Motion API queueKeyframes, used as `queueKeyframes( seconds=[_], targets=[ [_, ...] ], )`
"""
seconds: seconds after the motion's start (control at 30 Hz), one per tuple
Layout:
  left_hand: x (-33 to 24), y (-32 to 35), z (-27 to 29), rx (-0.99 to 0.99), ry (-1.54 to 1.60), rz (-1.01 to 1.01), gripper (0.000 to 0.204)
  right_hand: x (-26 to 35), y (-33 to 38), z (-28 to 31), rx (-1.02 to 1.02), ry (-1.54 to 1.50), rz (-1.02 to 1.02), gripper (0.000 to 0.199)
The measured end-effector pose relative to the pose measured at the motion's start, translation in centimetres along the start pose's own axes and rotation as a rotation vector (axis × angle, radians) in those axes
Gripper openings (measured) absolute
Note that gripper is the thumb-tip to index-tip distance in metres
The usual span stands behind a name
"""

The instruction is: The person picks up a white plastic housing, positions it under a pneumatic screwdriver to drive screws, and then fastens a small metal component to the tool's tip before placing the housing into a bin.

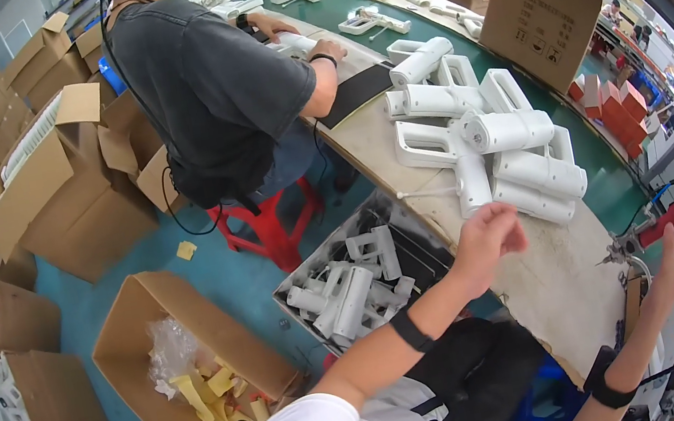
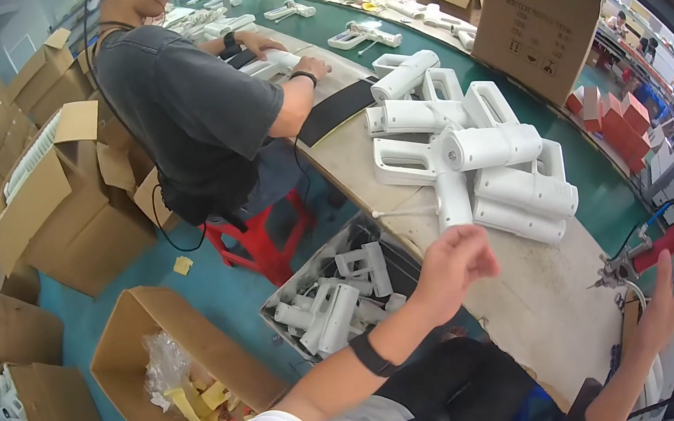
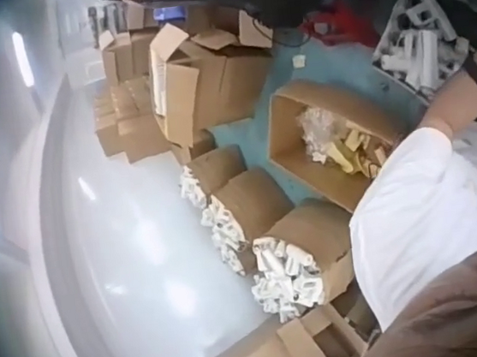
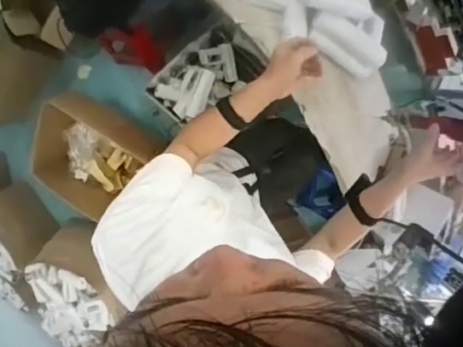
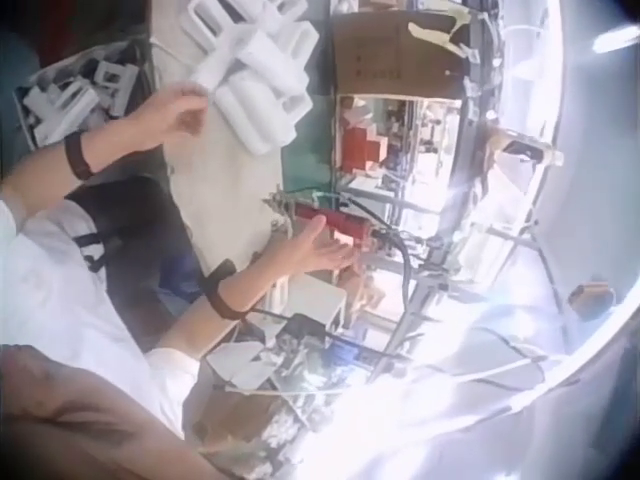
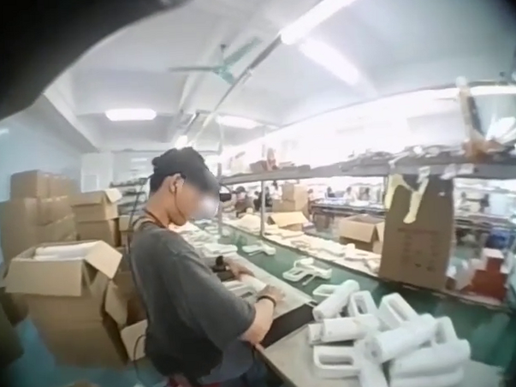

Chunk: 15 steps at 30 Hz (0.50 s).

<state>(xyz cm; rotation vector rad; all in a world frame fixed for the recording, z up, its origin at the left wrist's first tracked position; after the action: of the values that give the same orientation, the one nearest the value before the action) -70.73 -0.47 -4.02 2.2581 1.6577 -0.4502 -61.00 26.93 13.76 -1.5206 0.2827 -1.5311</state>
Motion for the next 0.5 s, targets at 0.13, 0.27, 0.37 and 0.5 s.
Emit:
queueKeyframes(
  seconds=[0.13,0.27,0.37,0.5],
  targets=[
    [1.5,-3.2,-1.1,-0.109,-0.051,-0.021,0.011,-6.2,-3.8,-0.3,0.025,-0.179,-0.036,0.075],
    [2.3,-4.1,-3.6,0.027,-0.28,-0.091,0.01,-9.4,-4.6,0.0,-0.001,-0.123,-0.155,0.062],
    [1.7,-4.4,-3.9,0.115,-0.433,-0.237,0.011,-10.5,-4.0,1.2,-0.014,-0.17,-0.204,0.05],
    [1.0,-5.5,-2.4,0.059,-0.707,-0.478,0.01,-9.4,-2.0,1.9,-0.06,-0.463,-0.328,0.039]
  ],
)
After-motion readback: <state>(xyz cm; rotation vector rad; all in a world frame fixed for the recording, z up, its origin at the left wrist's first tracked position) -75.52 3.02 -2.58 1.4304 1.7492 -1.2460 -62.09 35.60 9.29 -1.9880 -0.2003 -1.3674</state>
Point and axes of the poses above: each hand's wrist, its own y-axis away from the middle knuckle, its own z-axis out of the back of the hand, x = y × z, the point moved 7 cm from there along -y, towards the middle knuckle, and after that the axes turned 5 degrees about y, right-handed, at the moved point
